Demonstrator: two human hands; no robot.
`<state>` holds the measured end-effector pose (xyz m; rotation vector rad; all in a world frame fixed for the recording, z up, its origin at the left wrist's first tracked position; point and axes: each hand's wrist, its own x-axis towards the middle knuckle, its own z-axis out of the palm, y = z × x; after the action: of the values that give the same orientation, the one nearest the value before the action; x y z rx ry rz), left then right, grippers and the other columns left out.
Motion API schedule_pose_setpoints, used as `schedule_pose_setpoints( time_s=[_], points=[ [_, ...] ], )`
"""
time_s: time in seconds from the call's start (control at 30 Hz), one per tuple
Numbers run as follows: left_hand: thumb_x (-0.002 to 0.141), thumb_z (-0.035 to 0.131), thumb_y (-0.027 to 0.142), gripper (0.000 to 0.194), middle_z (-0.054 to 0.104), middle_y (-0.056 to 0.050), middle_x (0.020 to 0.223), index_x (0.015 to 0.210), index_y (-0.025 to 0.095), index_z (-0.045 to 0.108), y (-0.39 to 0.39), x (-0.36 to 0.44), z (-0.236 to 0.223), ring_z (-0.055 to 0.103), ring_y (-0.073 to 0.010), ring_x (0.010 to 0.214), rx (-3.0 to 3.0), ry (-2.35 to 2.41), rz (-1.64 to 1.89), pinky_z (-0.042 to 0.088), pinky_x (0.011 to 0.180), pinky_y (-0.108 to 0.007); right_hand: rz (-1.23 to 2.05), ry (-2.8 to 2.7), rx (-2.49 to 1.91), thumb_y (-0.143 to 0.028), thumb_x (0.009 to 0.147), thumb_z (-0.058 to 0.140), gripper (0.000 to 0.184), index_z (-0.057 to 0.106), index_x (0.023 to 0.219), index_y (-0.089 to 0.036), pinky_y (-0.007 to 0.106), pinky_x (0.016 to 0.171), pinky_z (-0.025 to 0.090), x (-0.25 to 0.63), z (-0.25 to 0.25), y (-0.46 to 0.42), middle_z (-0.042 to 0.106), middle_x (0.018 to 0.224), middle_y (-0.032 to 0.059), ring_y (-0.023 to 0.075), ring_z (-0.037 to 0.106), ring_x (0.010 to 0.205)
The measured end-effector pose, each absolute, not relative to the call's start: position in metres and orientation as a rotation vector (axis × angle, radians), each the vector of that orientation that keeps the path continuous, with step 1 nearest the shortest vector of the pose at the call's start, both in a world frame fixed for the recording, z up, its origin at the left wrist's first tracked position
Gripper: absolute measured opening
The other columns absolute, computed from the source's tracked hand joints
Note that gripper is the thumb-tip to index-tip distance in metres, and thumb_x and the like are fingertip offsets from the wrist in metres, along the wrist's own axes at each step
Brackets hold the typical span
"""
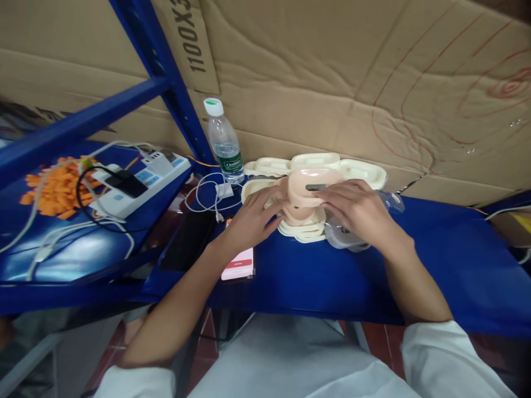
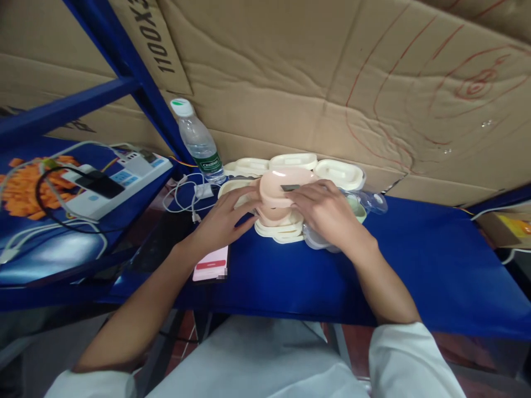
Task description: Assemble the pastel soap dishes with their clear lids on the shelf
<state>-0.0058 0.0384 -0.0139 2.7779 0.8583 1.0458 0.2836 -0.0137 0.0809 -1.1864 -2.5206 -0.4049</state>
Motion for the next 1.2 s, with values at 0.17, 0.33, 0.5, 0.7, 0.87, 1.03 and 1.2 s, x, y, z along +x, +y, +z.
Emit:
schedule_pose_setpoints(
  time_s=[0.17,0.33,0.5,0.7,0.87,1.03,1.2],
  points=[
    [0.106,0.057,0.024,0.037,0.058,-0.018,0.155,0.143,0.024,0.062,0.036,-0.009,-0.01,0.056,-0.0333,0.147,2.72,0.858,1.123,0.048,0.121,-0.056,-0.323,-2.44,-1.12,-0.02,0.105,0.067,0.031,0.071,0.136,-0.02,0.043,0.108,0.05,0.288,0.103,-0.08,0.08,0.129,0.0088,0.0254,0.074,0.123],
    [0.107,0.054,0.031,0.04,0.062,-0.017,0.15,0.146,0.02,0.06,0.056,0.006,0.001,0.059,-0.0317,0.142,2.638,1.054,1.186,0.047,0.121,-0.052,-0.14,-2.38,-1.094,-0.014,0.106,0.067,0.025,0.07,0.13,-0.019,0.051,0.126,0.031,0.279,0.042,-0.157,0.084,0.113,0.0048,0.0194,0.078,0.106],
    [0.102,0.06,0.029,0.052,0.051,-0.021,0.163,0.151,0.013,0.057,0.115,0.05,0.011,0.05,-0.0387,0.15,2.678,1.114,1.009,0.038,0.125,-0.059,-0.118,-2.302,-1.271,-0.016,0.105,0.065,0.038,0.065,0.142,-0.026,0.056,0.121,0.038,0.279,-0.017,-0.193,0.084,0.113,0.0063,0.0245,0.079,0.107],
    [0.098,0.062,0.018,0.022,0.068,-0.016,0.144,0.115,0.018,0.075,0.124,0.065,0.036,0.06,-0.0374,0.138,2.7,1.069,0.958,0.044,0.119,-0.061,-0.126,-2.1,-1.354,-0.016,0.101,0.069,0.04,0.068,0.14,-0.026,0.045,0.091,0.057,0.288,-0.043,-0.21,0.082,0.106,0.0065,0.0263,0.078,0.099],
    [0.106,0.063,0.03,0.02,0.074,-0.009,0.136,0.124,0.023,0.07,0.002,0.011,0.044,0.066,-0.0288,0.134,2.72,0.89,1.111,0.052,0.118,-0.05,-0.242,-1.718,-1.397,-0.01,0.096,0.071,0.036,0.074,0.126,-0.029,0.051,0.084,0.059,0.303,-0.065,-0.22,0.079,0.102,0.0073,0.031,0.077,0.095],
    [0.108,0.059,0.024,0.016,0.079,-0.007,0.121,0.121,0.025,0.069,-0.129,-0.009,-0.001,0.076,-0.0231,0.115,2.597,0.931,0.906,0.065,0.108,-0.043,-0.387,-1.275,-1.375,-0.011,0.094,0.07,0.023,0.077,0.111,-0.026,0.05,0.073,0.058,0.302,-0.078,-0.215,0.075,0.089,0.0069,0.0308,0.073,0.083],
    [0.108,0.055,0.021,0.022,0.075,-0.01,0.133,0.123,0.026,0.07,-0.158,0.003,-0.047,0.074,-0.027,0.126,2.639,0.948,0.746,0.064,0.112,-0.047,-0.254,-1.602,-1.362,-0.015,0.101,0.066,0.02,0.074,0.114,-0.028,0.051,0.087,0.054,0.283,-0.07,-0.209,0.079,0.095,0.0052,0.0281,0.076,0.089]
  ],
)
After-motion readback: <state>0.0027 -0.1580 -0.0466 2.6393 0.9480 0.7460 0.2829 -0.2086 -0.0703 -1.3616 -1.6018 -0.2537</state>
